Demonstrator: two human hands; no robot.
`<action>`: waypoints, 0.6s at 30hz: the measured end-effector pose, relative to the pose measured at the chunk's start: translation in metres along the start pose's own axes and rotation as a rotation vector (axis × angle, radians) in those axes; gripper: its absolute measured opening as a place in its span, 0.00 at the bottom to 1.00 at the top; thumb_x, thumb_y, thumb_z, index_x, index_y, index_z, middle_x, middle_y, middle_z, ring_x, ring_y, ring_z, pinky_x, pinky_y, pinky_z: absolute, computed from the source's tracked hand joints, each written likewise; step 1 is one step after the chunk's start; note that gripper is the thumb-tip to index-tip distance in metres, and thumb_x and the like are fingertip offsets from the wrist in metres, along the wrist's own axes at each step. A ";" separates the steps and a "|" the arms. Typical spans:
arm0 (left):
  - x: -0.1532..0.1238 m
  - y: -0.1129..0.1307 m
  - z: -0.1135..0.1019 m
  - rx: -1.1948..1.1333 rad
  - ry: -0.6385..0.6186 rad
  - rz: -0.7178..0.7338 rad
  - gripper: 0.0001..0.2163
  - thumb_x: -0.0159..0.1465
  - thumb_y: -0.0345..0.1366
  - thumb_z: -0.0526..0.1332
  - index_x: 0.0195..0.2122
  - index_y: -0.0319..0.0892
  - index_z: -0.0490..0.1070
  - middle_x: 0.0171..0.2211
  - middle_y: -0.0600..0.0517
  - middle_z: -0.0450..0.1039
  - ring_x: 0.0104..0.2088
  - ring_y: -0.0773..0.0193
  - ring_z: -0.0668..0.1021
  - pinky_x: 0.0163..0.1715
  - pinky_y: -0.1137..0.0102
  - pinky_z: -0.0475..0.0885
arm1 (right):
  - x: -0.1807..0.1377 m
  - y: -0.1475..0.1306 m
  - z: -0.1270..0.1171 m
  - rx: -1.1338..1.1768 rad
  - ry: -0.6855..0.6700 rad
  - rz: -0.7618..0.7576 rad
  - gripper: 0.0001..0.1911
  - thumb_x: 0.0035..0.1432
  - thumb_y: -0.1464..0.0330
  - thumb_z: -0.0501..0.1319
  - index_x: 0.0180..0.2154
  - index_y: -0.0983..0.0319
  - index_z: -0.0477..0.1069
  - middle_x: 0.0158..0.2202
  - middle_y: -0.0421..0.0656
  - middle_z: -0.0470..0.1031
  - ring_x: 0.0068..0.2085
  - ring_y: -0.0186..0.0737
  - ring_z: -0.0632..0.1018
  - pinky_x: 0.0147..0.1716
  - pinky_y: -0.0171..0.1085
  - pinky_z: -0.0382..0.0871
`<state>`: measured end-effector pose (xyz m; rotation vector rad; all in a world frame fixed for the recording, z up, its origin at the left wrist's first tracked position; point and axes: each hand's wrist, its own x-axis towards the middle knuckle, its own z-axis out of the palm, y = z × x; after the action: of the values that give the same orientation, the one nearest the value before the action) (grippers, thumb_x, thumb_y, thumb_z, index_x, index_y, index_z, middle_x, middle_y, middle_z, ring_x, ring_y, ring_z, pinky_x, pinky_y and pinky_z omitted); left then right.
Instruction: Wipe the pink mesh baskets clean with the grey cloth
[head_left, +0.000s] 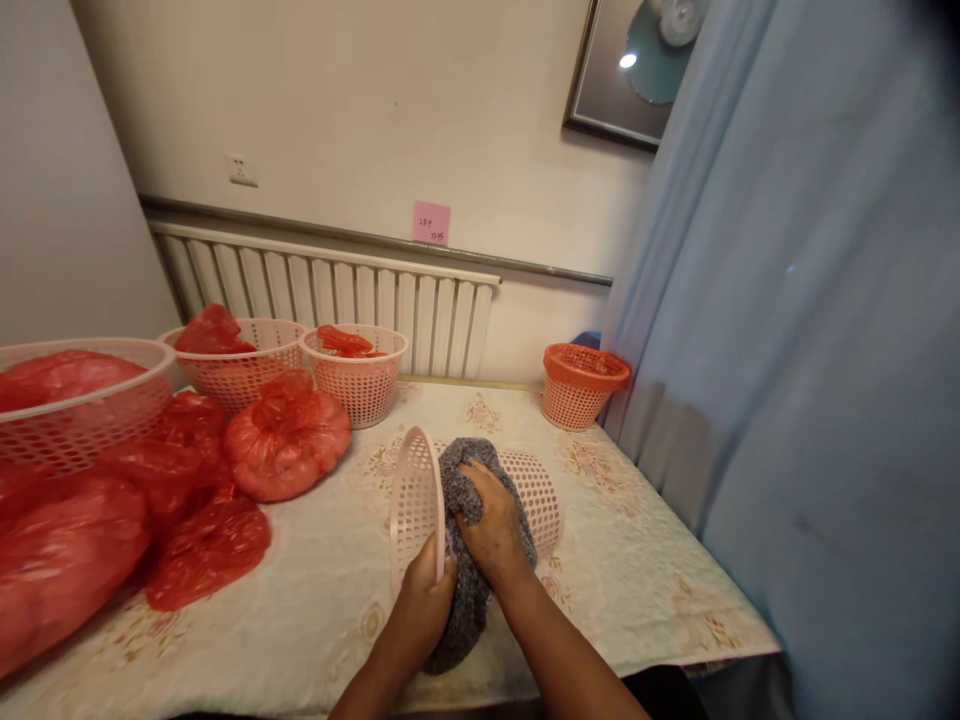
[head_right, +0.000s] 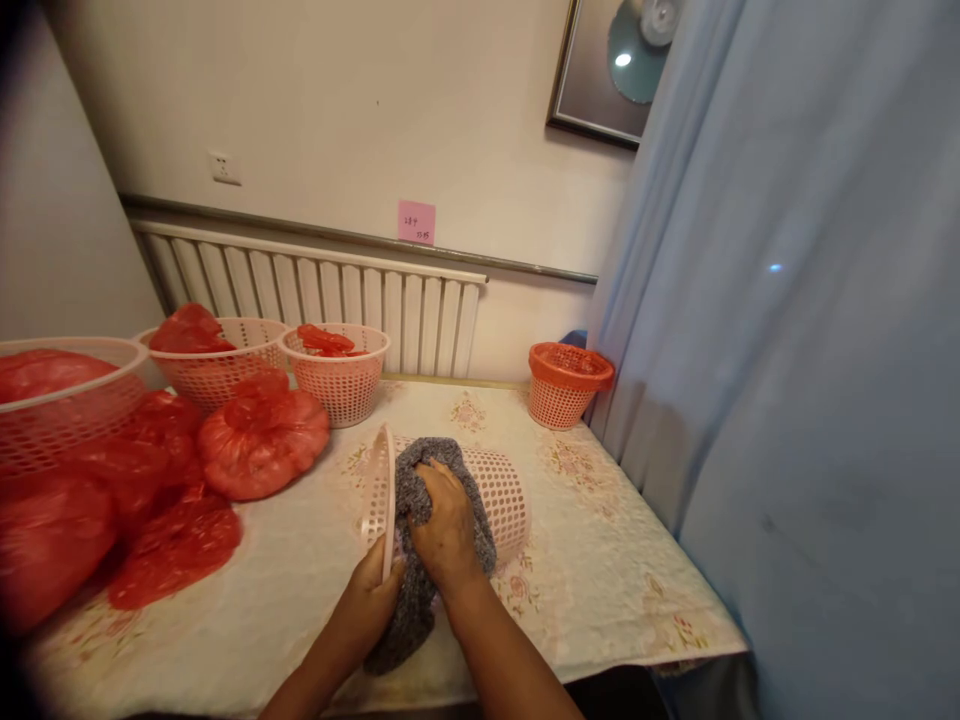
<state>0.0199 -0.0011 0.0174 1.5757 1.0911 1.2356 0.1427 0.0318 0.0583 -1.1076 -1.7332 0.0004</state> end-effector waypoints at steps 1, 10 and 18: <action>0.000 0.001 0.000 0.012 0.006 -0.005 0.18 0.60 0.35 0.54 0.52 0.38 0.67 0.52 0.46 0.73 0.56 0.53 0.70 0.58 0.60 0.61 | 0.000 0.004 -0.001 -0.008 -0.009 0.000 0.29 0.45 0.78 0.56 0.52 0.60 0.67 0.51 0.44 0.72 0.56 0.43 0.68 0.57 0.45 0.60; -0.004 -0.001 -0.005 -0.034 -0.082 -0.051 0.19 0.63 0.41 0.52 0.52 0.38 0.65 0.51 0.45 0.73 0.52 0.55 0.73 0.54 0.61 0.65 | -0.001 0.089 -0.027 -0.173 0.079 0.262 0.22 0.50 0.72 0.56 0.49 0.60 0.71 0.48 0.44 0.74 0.49 0.42 0.74 0.51 0.39 0.65; -0.005 -0.008 -0.002 -0.041 -0.056 -0.054 0.19 0.62 0.41 0.53 0.51 0.37 0.67 0.49 0.44 0.74 0.50 0.53 0.75 0.51 0.61 0.69 | -0.032 0.118 -0.049 -0.267 0.384 0.547 0.18 0.52 0.65 0.55 0.44 0.64 0.71 0.37 0.49 0.78 0.38 0.48 0.77 0.37 0.41 0.69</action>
<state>0.0161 -0.0030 0.0085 1.5316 1.0598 1.1643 0.2586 0.0546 0.0010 -1.6330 -1.0736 -0.1004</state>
